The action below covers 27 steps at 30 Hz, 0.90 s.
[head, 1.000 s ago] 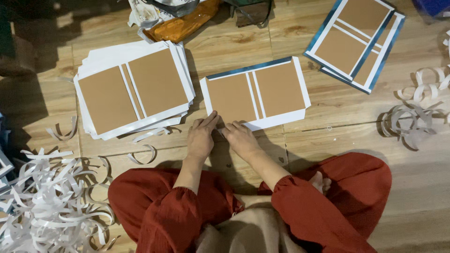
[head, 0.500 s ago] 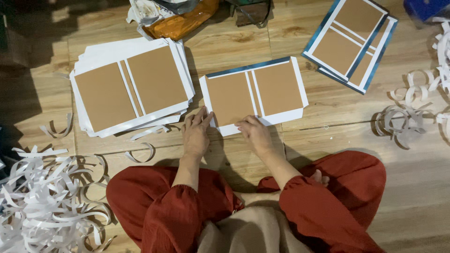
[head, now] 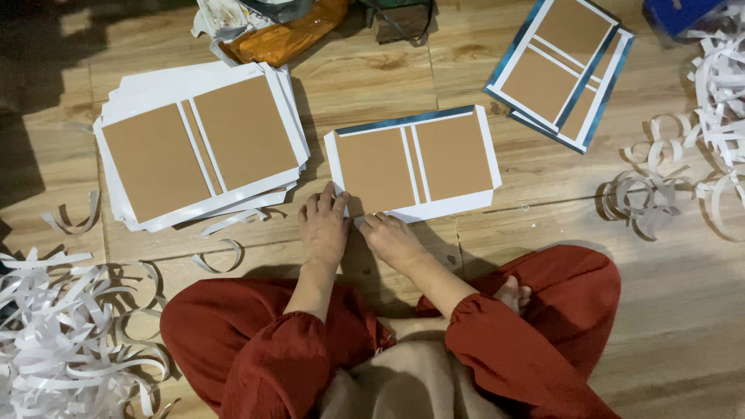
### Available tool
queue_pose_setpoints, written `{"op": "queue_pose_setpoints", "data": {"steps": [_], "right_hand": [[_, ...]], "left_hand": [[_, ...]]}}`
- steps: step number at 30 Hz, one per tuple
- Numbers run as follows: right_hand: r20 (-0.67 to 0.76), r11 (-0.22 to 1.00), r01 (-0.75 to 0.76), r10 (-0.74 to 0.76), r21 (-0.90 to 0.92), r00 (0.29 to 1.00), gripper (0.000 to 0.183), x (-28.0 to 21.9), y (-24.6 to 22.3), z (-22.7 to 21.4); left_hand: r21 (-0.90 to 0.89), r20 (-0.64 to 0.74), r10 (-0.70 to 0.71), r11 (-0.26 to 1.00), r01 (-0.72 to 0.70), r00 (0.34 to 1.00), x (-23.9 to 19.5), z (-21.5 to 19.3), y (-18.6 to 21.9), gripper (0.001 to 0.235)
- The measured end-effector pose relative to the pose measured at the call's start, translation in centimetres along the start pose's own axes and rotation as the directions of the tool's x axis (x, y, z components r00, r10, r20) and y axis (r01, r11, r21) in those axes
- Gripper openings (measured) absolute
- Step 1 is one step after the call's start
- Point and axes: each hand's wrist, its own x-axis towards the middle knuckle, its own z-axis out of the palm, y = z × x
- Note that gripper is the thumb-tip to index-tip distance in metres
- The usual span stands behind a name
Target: The person sits on the floor and assembles book covers by hand. They take a brown cover with white borders from a stack, fold it over a blue backing sheet, and press the edges to secure them. The finished items are placed in a separate pile to the right.
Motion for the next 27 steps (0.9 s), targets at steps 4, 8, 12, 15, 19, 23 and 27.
{"op": "queue_pose_setpoints", "data": {"steps": [4,8,12,15,19,23,27], "right_hand": [[0.099,0.893,-0.261,0.242,0.366,0.965,0.008,0.7,2.3,-3.5],[-0.416,0.708,-0.684,0.683,0.177,0.6,0.041,0.2,12.2,-1.3],[0.023,0.132,-0.946,0.989,0.297,0.145,0.089,-0.1,15.8,-7.1],[0.134,0.139,-0.963,0.976,0.231,0.173,0.093,-0.6,17.2,-7.8],[0.21,0.126,-0.967,0.962,0.222,0.173,0.079,-1.6,18.5,-7.6],[0.244,0.056,-0.937,0.959,0.345,0.147,0.043,0.4,14.0,-12.8],[0.12,0.104,-0.901,0.978,0.421,0.169,0.062,-0.9,15.5,-8.9]], "left_hand": [[0.001,0.032,-0.015,1.0,0.015,0.999,0.0,-1.0,0.4,0.048],[0.004,-0.011,0.005,1.0,-0.004,1.0,-0.4,-0.7,0.5,0.048],[0.022,-0.019,0.027,0.999,-0.026,0.999,-0.4,-0.8,1.0,0.046],[0.026,-0.018,0.052,0.998,-0.052,0.998,-0.2,-0.4,1.2,0.047],[0.016,0.008,0.048,0.999,-0.048,0.999,-0.3,-0.7,1.4,0.047],[0.042,0.034,0.05,0.998,-0.051,0.998,-0.2,-0.6,1.2,0.049],[0.06,0.043,0.059,0.996,-0.062,0.997,-0.5,-0.5,1.2,0.05]]}}
